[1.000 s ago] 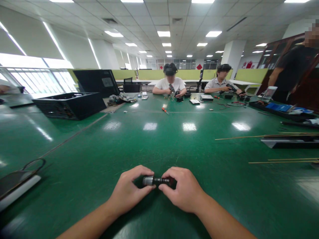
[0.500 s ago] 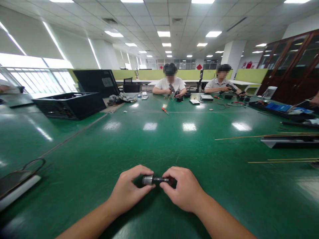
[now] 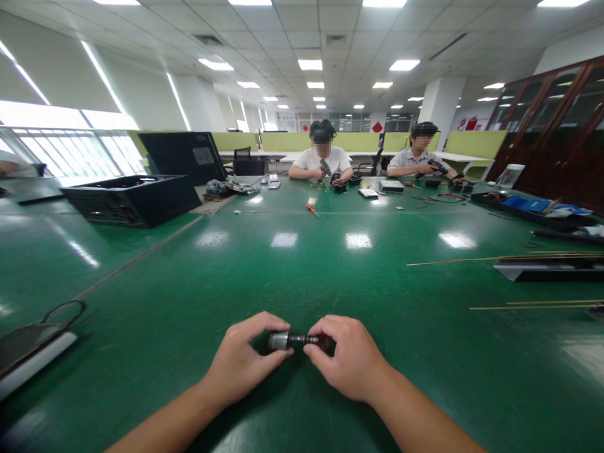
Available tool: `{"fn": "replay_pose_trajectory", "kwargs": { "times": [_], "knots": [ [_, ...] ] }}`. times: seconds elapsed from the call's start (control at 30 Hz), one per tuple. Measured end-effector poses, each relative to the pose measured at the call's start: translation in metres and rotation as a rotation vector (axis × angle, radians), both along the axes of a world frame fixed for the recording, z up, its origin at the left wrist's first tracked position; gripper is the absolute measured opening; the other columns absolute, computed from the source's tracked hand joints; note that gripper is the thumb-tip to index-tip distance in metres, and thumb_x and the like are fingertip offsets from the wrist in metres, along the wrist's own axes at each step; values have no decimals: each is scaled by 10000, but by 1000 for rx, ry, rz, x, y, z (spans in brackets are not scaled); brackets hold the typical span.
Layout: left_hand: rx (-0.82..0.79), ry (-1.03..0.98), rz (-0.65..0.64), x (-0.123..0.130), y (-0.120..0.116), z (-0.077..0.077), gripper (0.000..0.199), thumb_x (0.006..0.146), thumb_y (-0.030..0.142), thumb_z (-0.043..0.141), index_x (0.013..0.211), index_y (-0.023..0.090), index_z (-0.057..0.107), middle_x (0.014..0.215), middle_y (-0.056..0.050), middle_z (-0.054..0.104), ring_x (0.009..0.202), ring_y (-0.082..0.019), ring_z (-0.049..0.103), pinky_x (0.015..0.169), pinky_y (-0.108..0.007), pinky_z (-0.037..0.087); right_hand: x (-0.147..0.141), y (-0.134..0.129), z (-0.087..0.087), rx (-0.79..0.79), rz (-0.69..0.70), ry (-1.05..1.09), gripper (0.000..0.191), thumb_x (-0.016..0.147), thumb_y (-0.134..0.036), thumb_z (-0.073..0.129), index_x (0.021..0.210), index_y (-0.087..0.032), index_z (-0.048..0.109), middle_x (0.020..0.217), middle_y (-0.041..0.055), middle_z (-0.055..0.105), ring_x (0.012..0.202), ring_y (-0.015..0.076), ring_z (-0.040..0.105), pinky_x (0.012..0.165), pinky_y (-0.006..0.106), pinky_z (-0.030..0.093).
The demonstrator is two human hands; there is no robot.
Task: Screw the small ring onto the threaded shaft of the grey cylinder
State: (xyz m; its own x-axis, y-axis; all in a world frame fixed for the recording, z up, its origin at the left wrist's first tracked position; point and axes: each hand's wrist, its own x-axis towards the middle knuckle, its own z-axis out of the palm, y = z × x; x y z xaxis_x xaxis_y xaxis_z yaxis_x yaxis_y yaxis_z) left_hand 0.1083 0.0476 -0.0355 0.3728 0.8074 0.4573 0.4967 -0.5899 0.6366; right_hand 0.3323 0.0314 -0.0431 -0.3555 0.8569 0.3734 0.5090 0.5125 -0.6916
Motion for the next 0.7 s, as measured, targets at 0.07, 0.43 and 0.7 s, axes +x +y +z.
{"fn": "replay_pose_trajectory", "kwargs": {
  "times": [0.07, 0.43, 0.7],
  "knots": [
    [-1, 1, 1, 0, 0, 0, 244, 704, 120, 755, 920, 215, 692, 878, -16, 719, 809, -176, 675, 744, -288, 513, 0, 0, 0, -1, -2, 4, 34, 839, -199, 663, 858, -206, 691, 737, -7, 649, 681, 146, 600, 652, 267, 416],
    [33, 4, 15, -1, -1, 0, 233, 707, 135, 752, 920, 210, 694, 870, -24, 722, 796, -179, 679, 733, -289, 521, 1, 1, 1, 11, -12, -19, 31, 838, -201, 663, 849, -206, 691, 732, -5, 651, 674, 148, 600, 646, 267, 421],
    [24, -5, 16, -2, 0, 0, 244, 704, 127, 762, 921, 214, 693, 879, -13, 718, 806, -173, 678, 741, -282, 518, 2, 1, 0, 10, -15, -3, 35, 842, -202, 663, 864, -207, 690, 752, -2, 655, 689, 150, 606, 661, 270, 425]
  ]
}}
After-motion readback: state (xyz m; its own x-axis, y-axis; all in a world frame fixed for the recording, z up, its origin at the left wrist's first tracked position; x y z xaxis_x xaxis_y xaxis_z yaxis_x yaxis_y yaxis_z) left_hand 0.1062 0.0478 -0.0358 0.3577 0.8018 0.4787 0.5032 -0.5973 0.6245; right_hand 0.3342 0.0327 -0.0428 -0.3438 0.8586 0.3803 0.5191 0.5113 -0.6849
